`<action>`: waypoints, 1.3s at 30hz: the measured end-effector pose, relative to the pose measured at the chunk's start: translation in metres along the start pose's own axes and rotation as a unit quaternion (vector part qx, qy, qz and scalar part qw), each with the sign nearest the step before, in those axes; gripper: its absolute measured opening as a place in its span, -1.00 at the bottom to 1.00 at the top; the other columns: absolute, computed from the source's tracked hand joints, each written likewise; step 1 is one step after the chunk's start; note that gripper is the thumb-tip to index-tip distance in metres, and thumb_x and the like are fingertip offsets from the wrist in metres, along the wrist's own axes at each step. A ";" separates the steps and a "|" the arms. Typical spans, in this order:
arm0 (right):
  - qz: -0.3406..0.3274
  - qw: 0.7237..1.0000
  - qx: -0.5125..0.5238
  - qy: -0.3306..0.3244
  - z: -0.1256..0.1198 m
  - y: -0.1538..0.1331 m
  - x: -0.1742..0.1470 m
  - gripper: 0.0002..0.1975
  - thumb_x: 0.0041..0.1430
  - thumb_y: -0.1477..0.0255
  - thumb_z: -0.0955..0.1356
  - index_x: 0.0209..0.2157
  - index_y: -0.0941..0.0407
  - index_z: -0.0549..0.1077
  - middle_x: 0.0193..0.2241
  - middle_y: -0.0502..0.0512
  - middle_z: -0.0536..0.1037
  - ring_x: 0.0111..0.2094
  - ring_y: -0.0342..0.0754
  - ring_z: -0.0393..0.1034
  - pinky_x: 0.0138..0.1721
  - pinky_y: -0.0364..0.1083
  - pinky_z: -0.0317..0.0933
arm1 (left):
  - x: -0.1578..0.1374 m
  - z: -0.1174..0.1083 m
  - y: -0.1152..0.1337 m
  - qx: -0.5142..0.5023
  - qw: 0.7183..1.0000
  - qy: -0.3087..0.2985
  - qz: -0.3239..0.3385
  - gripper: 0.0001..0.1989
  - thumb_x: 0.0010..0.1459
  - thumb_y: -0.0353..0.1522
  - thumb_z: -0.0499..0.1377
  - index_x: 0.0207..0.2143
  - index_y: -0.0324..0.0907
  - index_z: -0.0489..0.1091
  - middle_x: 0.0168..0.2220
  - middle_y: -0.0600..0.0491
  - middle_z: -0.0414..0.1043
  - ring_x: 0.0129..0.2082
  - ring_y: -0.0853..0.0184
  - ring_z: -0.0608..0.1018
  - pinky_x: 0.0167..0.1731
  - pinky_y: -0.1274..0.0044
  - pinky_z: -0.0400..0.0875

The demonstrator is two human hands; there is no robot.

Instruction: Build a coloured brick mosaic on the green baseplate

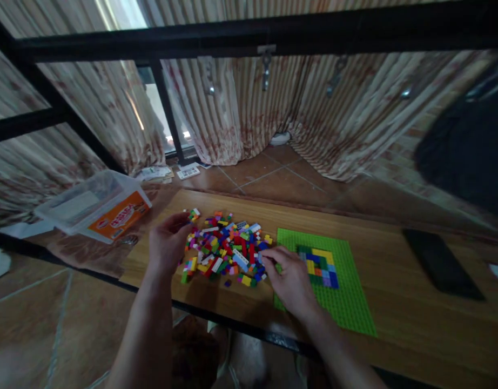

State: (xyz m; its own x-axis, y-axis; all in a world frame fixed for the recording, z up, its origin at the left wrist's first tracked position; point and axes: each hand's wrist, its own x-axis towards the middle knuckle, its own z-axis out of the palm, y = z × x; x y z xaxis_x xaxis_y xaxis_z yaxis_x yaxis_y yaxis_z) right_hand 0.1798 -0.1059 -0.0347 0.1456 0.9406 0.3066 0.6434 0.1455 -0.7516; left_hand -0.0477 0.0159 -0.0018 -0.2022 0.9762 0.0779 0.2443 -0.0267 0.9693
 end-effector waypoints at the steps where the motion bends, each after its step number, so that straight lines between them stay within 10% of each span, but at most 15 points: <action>1: 0.006 0.999 0.033 0.002 0.003 -0.006 0.000 -0.80 0.27 0.36 0.28 -0.26 0.06 0.55 -0.34 0.07 0.57 -0.29 -0.04 0.46 -0.18 -0.04 0.28 | -0.010 0.012 0.005 -0.069 0.997 -0.028 0.001 -0.61 -0.13 -0.33 0.29 -0.18 -0.23 0.51 -0.29 0.03 0.57 -0.34 0.32 0.57 -0.28 0.52 0.46; 8: 0.131 0.937 0.316 0.077 0.019 -0.023 0.007 -0.72 0.17 0.21 0.35 -0.18 0.10 0.48 -0.36 0.05 0.58 -0.33 -0.07 0.47 -0.30 -0.10 0.34 | -0.072 0.087 0.022 -0.167 0.958 -0.234 0.009 -0.73 -0.06 -0.41 0.27 -0.22 -0.20 0.52 -0.25 0.02 0.57 -0.25 0.32 0.57 -0.16 0.49 0.46; 14: 0.199 0.895 0.379 0.123 0.017 -0.014 0.015 -0.70 0.05 0.19 0.41 -0.28 0.12 0.52 -0.42 0.05 0.61 -0.43 -0.10 0.45 -0.41 -0.12 0.33 | -0.074 0.099 0.019 -0.157 0.955 -0.250 0.021 -0.75 -0.04 -0.47 0.24 -0.23 -0.19 0.52 -0.24 0.02 0.58 -0.22 0.32 0.58 -0.12 0.48 0.47; 23: 0.201 0.905 0.352 0.131 0.015 -0.003 0.013 -0.74 0.08 0.24 0.37 -0.27 0.11 0.56 -0.52 0.01 0.57 -0.51 -0.10 0.38 -0.45 -0.10 0.31 | -0.076 0.108 0.015 -0.197 0.957 -0.214 -0.014 -0.76 -0.03 -0.40 0.29 -0.23 -0.19 0.56 -0.24 0.00 0.59 -0.22 0.30 0.58 -0.10 0.45 0.46; 31: 0.116 0.975 0.180 0.066 0.017 -0.002 0.008 -0.81 0.15 0.40 0.32 -0.22 0.07 0.54 -0.30 0.09 0.61 -0.28 -0.01 0.49 -0.17 0.00 0.36 | -0.071 0.100 0.010 -0.300 0.914 -0.231 -0.146 -0.70 -0.13 -0.33 0.38 -0.27 -0.22 0.57 -0.25 0.00 0.58 -0.29 0.37 0.57 -0.14 0.48 0.48; 39: 0.108 0.981 0.141 0.074 0.016 -0.003 0.008 -0.71 0.17 0.37 0.34 -0.07 0.08 0.47 -0.20 0.13 0.59 -0.26 -0.02 0.50 -0.17 -0.01 0.38 | -0.066 0.100 0.003 -0.233 0.938 -0.224 -0.123 -0.74 -0.03 -0.34 0.31 -0.23 -0.20 0.58 -0.26 0.00 0.59 -0.34 0.38 0.56 -0.21 0.50 0.48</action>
State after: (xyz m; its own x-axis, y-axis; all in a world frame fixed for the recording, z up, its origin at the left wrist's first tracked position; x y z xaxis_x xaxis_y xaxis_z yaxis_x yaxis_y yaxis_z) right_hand 0.1668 -0.0941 -0.0392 0.3765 0.9072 0.1879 0.3548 0.0462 -0.9338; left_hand 0.0607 -0.0268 -0.0270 0.2473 0.9547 -0.1654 -0.2205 0.2216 0.9499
